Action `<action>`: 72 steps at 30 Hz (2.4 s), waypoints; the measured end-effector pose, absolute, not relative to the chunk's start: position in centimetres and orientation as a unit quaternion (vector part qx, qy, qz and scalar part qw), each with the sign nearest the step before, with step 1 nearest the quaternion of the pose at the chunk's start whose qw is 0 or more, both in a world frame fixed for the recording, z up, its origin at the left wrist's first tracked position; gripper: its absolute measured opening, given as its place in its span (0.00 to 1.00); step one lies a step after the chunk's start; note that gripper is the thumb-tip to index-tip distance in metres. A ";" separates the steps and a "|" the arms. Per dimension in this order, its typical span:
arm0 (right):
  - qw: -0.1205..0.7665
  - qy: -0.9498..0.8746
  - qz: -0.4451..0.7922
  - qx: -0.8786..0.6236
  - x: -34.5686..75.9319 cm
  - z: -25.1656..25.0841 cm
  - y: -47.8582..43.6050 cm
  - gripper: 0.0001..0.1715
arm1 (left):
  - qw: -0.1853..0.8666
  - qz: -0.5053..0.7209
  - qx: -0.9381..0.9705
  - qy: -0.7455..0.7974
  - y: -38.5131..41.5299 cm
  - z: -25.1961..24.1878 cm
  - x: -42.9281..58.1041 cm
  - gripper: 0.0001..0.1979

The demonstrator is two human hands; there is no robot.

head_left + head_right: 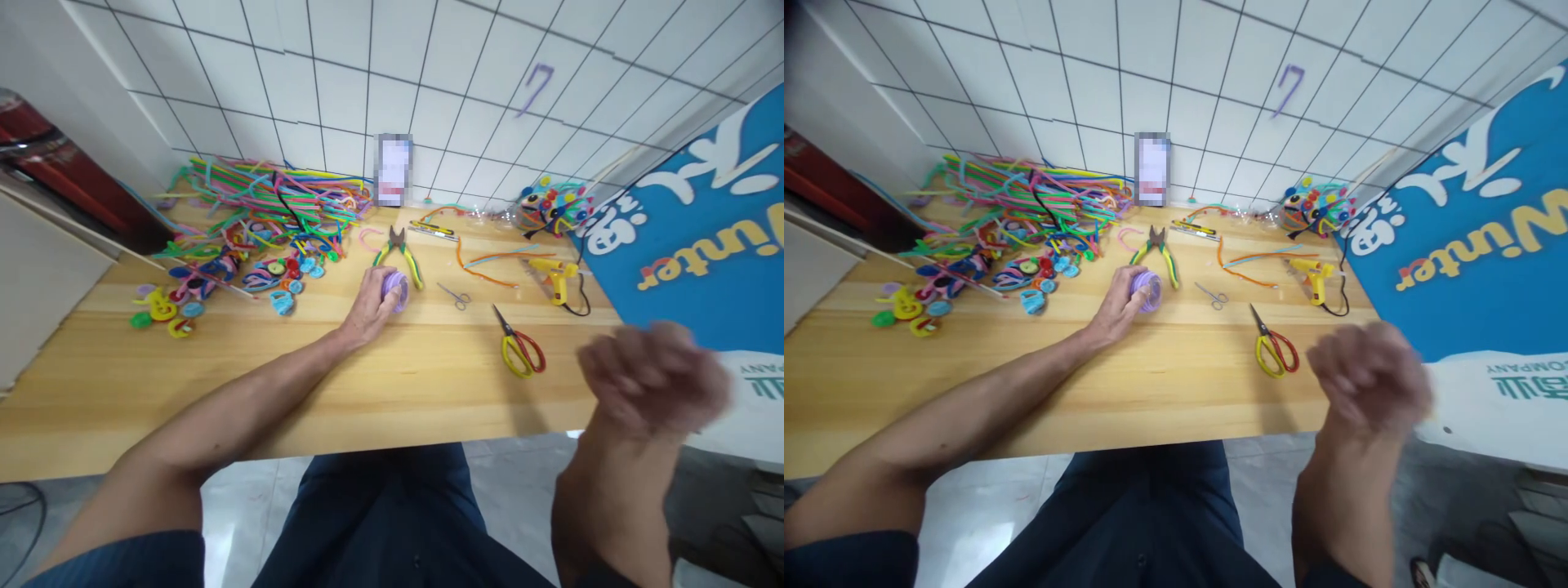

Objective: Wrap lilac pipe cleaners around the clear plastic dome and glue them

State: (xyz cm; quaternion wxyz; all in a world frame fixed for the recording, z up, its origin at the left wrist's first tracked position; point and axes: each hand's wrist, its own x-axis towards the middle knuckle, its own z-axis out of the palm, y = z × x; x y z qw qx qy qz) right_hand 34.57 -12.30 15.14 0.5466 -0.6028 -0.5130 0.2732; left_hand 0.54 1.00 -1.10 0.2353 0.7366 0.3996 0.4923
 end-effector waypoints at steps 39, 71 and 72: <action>0.439 -0.719 0.374 -0.387 22.0 22.4 3.7 0.21 | 0.287 0.503 0.694 0.426 0.9 -1.0 0.2 0.18; 0.288 -0.842 0.342 -0.303 14.1 27.6 2.3 0.17 | 0.262 0.495 0.713 0.421 1.1 -1.1 0.5 0.17; 0.288 -0.856 0.323 -0.283 12.3 28.0 3.0 0.17 | 0.261 0.497 0.713 0.421 1.1 -1.1 0.5 0.17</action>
